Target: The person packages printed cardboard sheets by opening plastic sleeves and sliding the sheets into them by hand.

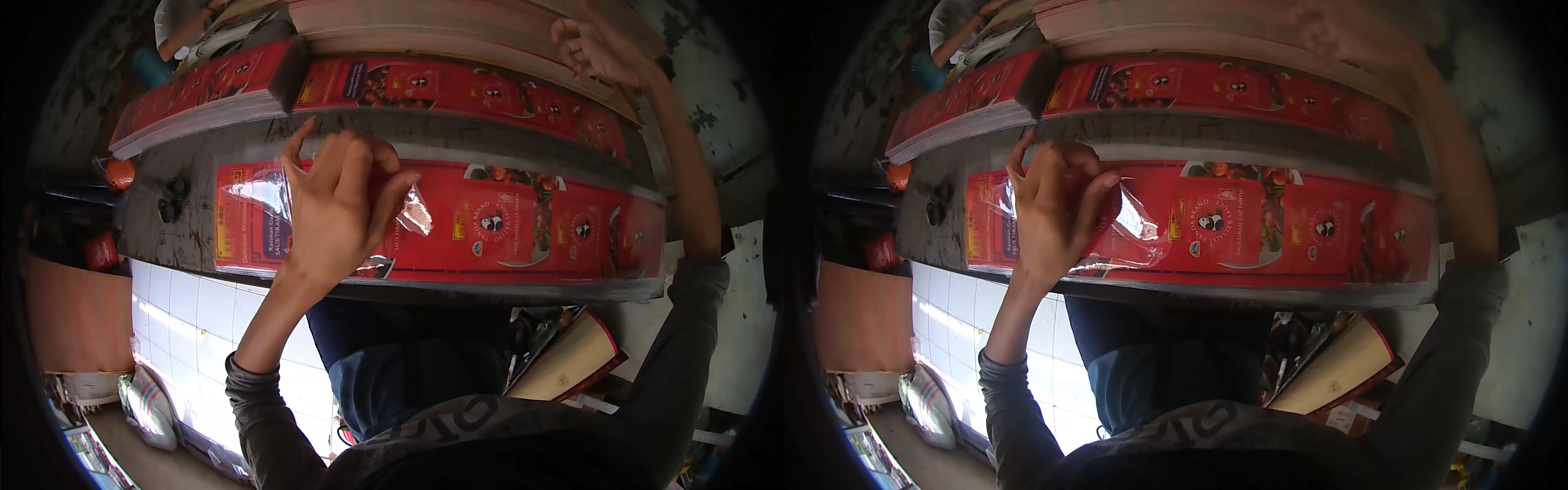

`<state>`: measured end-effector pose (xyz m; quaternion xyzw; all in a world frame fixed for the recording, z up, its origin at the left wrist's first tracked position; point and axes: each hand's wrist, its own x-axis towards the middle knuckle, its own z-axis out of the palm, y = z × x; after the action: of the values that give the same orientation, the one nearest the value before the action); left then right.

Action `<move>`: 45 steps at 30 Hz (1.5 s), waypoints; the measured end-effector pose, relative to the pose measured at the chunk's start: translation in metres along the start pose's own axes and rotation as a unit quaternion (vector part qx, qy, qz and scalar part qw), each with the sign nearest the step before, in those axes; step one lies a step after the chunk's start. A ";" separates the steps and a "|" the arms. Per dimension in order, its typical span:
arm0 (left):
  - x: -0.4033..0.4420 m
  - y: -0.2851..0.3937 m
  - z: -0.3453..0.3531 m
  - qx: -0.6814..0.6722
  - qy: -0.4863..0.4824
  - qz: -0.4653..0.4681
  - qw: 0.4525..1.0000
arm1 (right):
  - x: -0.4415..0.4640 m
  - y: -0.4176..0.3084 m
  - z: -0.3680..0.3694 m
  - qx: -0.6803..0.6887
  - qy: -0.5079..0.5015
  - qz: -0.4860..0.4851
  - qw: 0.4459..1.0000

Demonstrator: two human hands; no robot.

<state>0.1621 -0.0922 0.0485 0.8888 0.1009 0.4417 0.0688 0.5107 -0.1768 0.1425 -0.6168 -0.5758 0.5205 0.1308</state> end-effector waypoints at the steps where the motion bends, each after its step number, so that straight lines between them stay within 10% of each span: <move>1: 0.002 0.000 0.001 0.002 -0.007 -0.008 1.000 | -0.012 0.015 -0.015 -0.042 0.089 0.015 0.995; 6: 0.001 0.002 -0.001 -0.003 -0.001 -0.001 1.000 | -0.052 0.046 -0.009 -0.142 0.257 0.036 0.955; 11: 0.001 0.002 -0.003 -0.004 0.009 0.016 1.000 | -0.025 -0.026 0.077 0.025 0.116 -0.115 0.986; 19: 0.000 0.001 -0.004 0.006 0.028 0.021 0.999 | 0.029 -0.050 0.114 0.126 -0.345 0.080 0.927; 45: -0.001 0.001 -0.005 0.012 0.011 0.013 1.000 | 0.027 -0.058 0.101 0.112 -0.455 0.103 0.877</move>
<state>0.1574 -0.0934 0.0505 0.8858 0.0956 0.4511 0.0512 0.3912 -0.1804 0.1304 -0.3491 -0.4426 0.8154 -0.1316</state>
